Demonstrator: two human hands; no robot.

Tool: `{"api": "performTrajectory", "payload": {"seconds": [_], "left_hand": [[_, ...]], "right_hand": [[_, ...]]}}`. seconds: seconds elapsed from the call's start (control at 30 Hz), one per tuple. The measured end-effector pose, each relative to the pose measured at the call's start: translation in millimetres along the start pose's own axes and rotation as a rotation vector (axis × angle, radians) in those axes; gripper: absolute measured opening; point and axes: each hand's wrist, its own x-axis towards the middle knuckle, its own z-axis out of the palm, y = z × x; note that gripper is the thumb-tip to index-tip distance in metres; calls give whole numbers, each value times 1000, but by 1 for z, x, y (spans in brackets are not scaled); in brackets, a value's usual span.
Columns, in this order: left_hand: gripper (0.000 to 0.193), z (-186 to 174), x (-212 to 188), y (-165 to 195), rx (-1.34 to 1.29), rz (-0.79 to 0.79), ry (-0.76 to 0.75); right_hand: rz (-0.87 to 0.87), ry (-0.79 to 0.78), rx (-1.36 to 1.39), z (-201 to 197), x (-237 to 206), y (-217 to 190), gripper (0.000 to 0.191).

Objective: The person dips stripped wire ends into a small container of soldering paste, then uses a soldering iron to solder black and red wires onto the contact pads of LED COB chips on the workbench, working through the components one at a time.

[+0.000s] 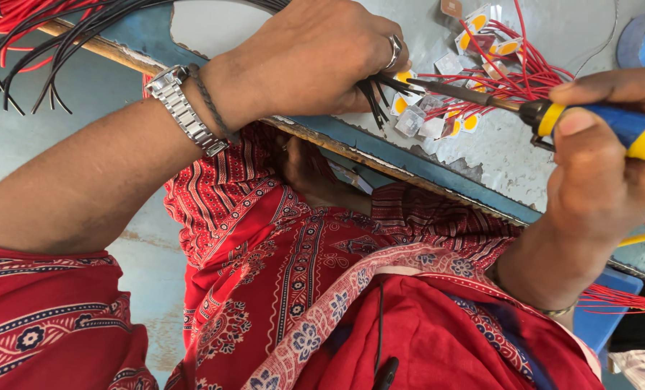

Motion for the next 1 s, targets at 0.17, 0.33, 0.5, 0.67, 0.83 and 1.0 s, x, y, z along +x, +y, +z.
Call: {"api": "performTrajectory", "payload": {"seconds": [0.17,0.33,0.5,0.67,0.83,1.0], "left_hand": [[29,0,2,0,14,32,19],[23,-1,2,0,13,3,-3],[23,0,2,-1,21,5,-5],[21,0,1,-1,13,6,-2],[20,1,2,-3,7,12,2],[23,1,2,-3,12,10,0]], "right_hand": [[-26,-43,-30,0,-2,3,9],[-42,-83,-66,1,-1,5,12],[-15,-88,-34,3,2,1,11],[-7,-95,-44,4,4,-1,13],[-18,-102,-36,3,2,0,11],[-17,-28,1,2,2,0,12]]}}
